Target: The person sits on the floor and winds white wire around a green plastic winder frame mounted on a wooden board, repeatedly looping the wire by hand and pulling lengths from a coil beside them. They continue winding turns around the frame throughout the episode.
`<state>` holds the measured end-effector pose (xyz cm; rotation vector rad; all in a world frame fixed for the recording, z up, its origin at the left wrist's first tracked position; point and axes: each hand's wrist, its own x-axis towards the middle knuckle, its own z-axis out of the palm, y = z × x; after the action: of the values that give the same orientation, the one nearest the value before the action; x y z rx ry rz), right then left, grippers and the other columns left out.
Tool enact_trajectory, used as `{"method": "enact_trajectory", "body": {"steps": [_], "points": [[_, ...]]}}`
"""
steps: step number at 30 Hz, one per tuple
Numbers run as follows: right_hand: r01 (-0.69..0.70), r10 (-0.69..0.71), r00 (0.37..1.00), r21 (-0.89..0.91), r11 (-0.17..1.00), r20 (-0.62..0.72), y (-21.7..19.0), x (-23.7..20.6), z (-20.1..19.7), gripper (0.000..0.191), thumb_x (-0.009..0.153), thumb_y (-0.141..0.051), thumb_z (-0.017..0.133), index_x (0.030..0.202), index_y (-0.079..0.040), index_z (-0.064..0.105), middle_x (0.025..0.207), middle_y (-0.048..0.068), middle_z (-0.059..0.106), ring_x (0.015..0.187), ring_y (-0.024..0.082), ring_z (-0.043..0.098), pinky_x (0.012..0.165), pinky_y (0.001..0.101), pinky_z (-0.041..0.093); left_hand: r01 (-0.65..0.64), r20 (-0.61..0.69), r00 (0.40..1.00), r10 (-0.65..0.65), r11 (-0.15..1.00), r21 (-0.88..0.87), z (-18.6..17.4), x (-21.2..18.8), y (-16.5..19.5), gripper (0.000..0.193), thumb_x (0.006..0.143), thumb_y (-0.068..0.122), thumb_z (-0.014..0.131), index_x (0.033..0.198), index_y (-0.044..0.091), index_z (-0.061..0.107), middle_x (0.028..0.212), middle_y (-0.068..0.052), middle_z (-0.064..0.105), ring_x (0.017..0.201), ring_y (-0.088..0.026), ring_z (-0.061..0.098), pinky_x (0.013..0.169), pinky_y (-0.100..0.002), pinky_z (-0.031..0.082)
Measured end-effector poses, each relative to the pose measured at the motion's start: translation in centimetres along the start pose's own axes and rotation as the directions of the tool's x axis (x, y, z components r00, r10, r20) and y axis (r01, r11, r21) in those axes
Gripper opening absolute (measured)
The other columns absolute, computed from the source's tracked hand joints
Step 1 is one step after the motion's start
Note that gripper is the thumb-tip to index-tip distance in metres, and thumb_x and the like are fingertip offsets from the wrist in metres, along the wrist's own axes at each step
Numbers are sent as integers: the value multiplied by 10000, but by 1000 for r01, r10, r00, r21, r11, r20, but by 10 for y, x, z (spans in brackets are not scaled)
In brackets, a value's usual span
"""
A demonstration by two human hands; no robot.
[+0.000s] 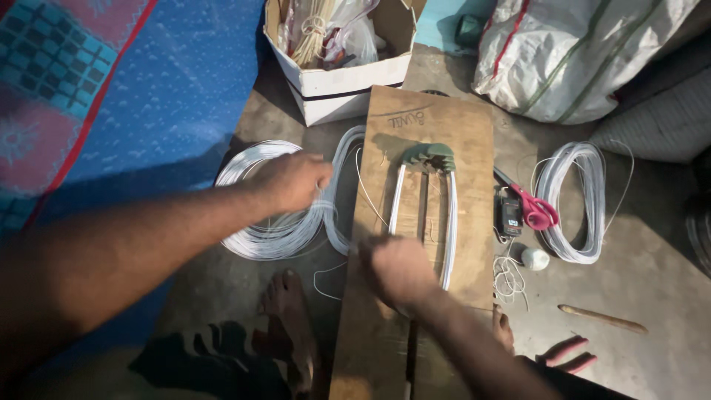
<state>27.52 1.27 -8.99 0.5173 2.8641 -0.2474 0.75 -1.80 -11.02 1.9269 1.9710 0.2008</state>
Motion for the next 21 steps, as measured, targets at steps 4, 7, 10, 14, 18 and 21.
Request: {"method": "enact_trajectory", "body": {"steps": [4,7,10,14,18,21], "points": [[-90,205,927,346,934,-313,-24,-39,8,167,879,-233,681,795,-90,664,759,122,701,707,338,699,610,466,540,113,149,979,-138,979,167,26,-15,4,812,663,340,892,1339,73,530,1351,-169,573,1198,-385,562,924,-488,504],[-111,237,917,363,925,-321,-22,-43,6,229,896,-281,703,798,-79,660,767,131,700,714,358,693,611,485,532,273,244,937,-251,960,-62,33,-15,8,808,869,544,722,1385,-24,468,1348,-245,571,1224,-363,590,1014,-456,493],[-88,204,924,338,937,-324,-17,-39,4,212,881,-287,704,824,-85,669,771,138,702,723,353,699,628,481,542,453,480,779,-404,891,16,22,-13,18,853,995,724,334,1130,-9,749,1165,-250,768,1085,-358,776,978,-458,550],[-182,262,943,341,922,-206,-19,-27,6,237,881,-323,703,855,-89,678,762,145,706,725,363,696,636,498,536,455,470,801,-370,887,-79,0,-17,35,896,886,797,476,1233,-16,623,1255,-207,683,1034,-396,760,891,-493,626],[-270,332,931,326,906,-151,-26,-16,8,184,928,-279,652,864,-107,662,767,132,713,743,348,706,667,490,542,-42,230,973,24,997,72,13,-28,53,810,682,713,805,1113,35,708,1167,-184,707,1026,-342,682,839,-469,575],[-163,297,898,380,910,-324,-26,-16,9,194,886,-274,680,821,-92,663,755,143,705,733,365,694,640,504,532,33,267,961,-67,991,130,22,-31,53,424,753,346,803,1055,53,755,1082,-167,750,953,-341,709,768,-456,590]]}}
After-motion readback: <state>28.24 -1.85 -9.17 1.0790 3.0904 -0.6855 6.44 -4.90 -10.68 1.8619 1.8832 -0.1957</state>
